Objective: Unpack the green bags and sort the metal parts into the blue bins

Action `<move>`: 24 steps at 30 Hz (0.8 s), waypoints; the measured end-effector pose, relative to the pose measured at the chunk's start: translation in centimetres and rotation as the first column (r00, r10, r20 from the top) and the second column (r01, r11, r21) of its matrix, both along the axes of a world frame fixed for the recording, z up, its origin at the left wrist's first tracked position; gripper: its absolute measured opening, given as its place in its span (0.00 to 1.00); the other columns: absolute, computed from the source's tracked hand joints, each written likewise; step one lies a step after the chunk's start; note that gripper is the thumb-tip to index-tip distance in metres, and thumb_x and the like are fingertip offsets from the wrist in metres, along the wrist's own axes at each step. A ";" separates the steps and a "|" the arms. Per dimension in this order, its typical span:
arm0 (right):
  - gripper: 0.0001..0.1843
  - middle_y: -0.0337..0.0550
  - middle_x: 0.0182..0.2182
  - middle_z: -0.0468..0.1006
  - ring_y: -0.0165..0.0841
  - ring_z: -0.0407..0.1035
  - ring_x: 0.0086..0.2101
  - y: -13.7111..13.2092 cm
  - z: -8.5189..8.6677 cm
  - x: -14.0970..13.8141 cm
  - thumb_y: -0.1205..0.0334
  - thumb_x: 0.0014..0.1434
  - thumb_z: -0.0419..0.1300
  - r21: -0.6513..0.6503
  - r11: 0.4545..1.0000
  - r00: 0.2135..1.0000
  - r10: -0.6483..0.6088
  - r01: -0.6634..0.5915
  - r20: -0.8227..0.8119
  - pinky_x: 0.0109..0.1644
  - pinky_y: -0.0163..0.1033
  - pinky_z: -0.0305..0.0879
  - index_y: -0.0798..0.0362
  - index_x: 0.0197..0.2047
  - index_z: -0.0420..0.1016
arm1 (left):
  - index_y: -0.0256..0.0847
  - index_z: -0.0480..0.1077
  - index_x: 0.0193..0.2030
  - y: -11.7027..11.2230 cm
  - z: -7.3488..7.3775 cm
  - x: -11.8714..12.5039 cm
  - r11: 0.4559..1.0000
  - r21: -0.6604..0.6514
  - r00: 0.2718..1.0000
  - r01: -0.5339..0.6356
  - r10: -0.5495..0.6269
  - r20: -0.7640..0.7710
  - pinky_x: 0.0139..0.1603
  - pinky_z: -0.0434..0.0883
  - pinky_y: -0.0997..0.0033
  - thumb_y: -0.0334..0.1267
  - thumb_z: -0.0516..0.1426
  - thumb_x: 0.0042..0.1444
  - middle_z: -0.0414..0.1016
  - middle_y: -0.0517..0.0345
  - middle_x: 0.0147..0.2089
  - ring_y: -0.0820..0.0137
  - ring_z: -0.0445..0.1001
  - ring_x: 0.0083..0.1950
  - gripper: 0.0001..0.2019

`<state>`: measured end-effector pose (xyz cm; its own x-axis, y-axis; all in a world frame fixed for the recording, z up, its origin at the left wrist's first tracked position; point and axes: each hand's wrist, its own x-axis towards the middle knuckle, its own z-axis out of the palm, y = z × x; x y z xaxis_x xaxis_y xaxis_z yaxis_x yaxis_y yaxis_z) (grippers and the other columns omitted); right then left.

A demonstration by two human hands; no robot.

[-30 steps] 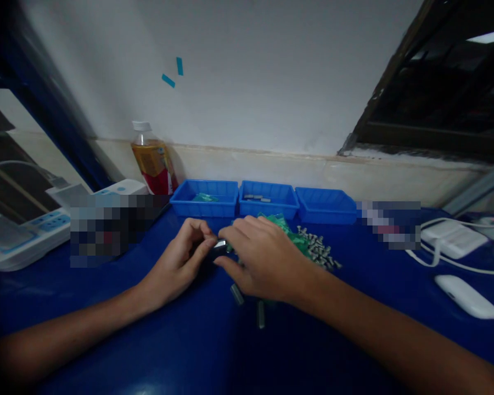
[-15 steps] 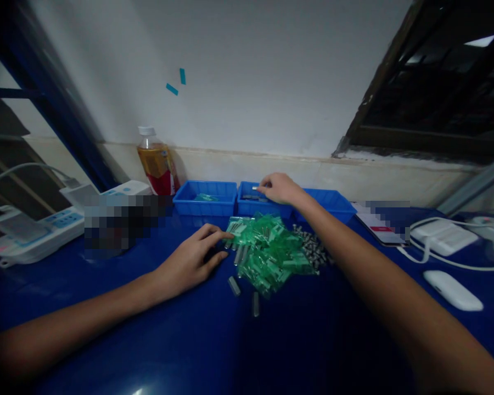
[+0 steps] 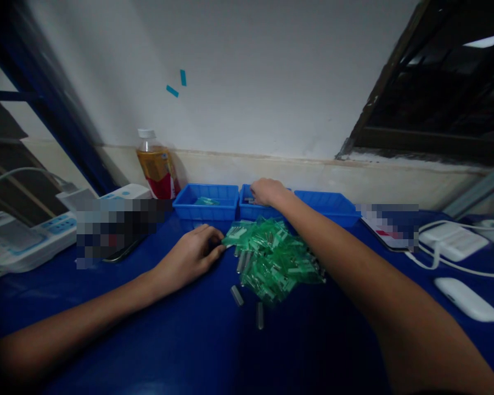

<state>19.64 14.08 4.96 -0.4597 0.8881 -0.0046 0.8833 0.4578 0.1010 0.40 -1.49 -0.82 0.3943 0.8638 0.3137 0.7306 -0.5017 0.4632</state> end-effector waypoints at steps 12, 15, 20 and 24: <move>0.16 0.40 0.23 0.70 0.28 0.63 0.26 -13.4 -0.1 2.3 0.57 0.63 0.50 0.326 0.930 0.832 0.313 -0.170 -0.457 0.32 0.35 0.56 0.55 0.28 0.69 | 0.37 0.70 0.41 0.5 0.2 -0.6 1.000 -0.015 0.996 -0.005 0.003 -0.088 0.41 0.68 0.65 0.34 0.52 0.60 0.72 0.52 0.37 0.65 0.72 0.38 0.07; 0.12 0.39 0.23 0.69 0.29 0.62 0.27 -18.4 -1.5 3.1 0.61 0.62 0.51 0.366 0.865 0.797 0.475 -0.344 -0.373 0.33 0.36 0.55 0.55 0.29 0.70 | 0.36 0.69 0.40 0.4 0.2 -0.7 0.998 0.025 0.997 -0.056 0.057 -0.044 0.41 0.67 0.66 0.33 0.50 0.59 0.72 0.51 0.37 0.65 0.71 0.39 0.08; 0.09 0.41 0.29 0.73 0.33 0.65 0.31 -20.6 -2.7 3.2 0.61 0.61 0.53 0.421 0.859 0.808 0.457 -0.291 -0.373 0.37 0.39 0.58 0.55 0.41 0.70 | 0.37 0.68 0.36 -1.3 0.8 -0.3 0.997 -0.051 0.990 -0.063 0.069 0.119 0.37 0.66 0.68 0.39 0.47 0.63 0.71 0.56 0.33 0.67 0.69 0.35 0.12; 0.13 0.44 0.34 0.74 0.35 0.66 0.35 -20.1 -3.2 2.7 0.62 0.60 0.54 0.435 0.873 0.831 0.402 -0.221 -0.384 0.40 0.40 0.60 0.56 0.48 0.67 | 0.38 0.68 0.37 -3.5 1.5 0.7 0.982 -0.127 0.961 0.136 -0.100 0.257 0.38 0.65 0.71 0.39 0.45 0.64 0.69 0.58 0.34 0.70 0.69 0.36 0.13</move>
<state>22.38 -5.99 1.76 -0.5809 0.5913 0.5594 0.6841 0.7270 -0.0580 1.13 -5.02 0.65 0.4216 0.8585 0.2918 0.5230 -0.4931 0.6952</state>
